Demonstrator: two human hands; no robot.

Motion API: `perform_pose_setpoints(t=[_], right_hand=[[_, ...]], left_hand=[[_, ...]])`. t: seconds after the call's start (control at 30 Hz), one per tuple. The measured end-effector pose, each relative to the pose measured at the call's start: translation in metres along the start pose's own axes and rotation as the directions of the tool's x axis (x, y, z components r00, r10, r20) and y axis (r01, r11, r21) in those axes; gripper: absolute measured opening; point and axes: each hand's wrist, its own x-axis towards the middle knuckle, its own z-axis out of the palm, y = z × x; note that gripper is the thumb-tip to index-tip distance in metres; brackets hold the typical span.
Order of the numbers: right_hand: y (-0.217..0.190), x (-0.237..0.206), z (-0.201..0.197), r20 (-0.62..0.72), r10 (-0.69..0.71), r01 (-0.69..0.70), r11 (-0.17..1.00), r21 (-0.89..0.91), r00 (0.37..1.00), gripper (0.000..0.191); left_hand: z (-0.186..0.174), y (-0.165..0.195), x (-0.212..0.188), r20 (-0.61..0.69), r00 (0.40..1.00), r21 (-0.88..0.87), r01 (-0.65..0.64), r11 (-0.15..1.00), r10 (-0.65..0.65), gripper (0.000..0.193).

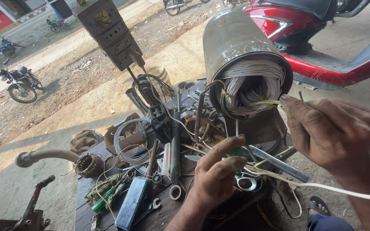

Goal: The person works at a cluttered outdoor workbench, using a screwdriver and pliers to strip, twist, and secure wires on a cylindrical metal component. They repeatedly adjust and tighten connections while handling multiple wires and tools.

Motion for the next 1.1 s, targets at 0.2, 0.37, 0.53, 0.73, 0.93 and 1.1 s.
perform_pose_setpoints(t=[0.2,0.37,0.53,0.73,0.93,1.1], right_hand=[[0.0,0.014,0.002,0.031,-0.035,0.034,0.999,0.025,0.999,0.024],[0.004,0.011,0.002,0.026,0.003,-0.006,0.996,0.088,1.0,0.021],[0.001,0.008,0.0,0.055,0.015,-0.018,0.997,0.069,0.998,0.02],[0.002,0.012,-0.001,0.055,0.002,-0.006,0.997,0.074,0.998,0.025],[-0.002,0.012,0.001,0.051,0.002,-0.005,0.998,0.065,0.999,0.028],[-0.003,0.016,0.003,0.052,-0.093,0.092,0.995,0.026,0.994,0.027]], left_hand=[[-0.015,-0.001,0.01,-0.108,0.988,-0.293,0.075,0.953,-0.111,0.025],[-0.009,0.009,0.017,-0.151,0.976,-0.306,0.104,0.946,-0.156,0.026],[-0.002,0.006,0.018,-0.065,0.997,-0.065,0.041,0.997,-0.045,0.026],[0.013,0.006,-0.002,-0.076,0.997,0.072,-0.014,0.997,0.02,0.018],[0.027,-0.007,-0.014,-0.035,0.996,0.162,-0.074,0.984,0.081,0.017],[0.029,-0.009,-0.021,0.056,0.994,0.242,-0.105,0.965,0.094,0.025]])
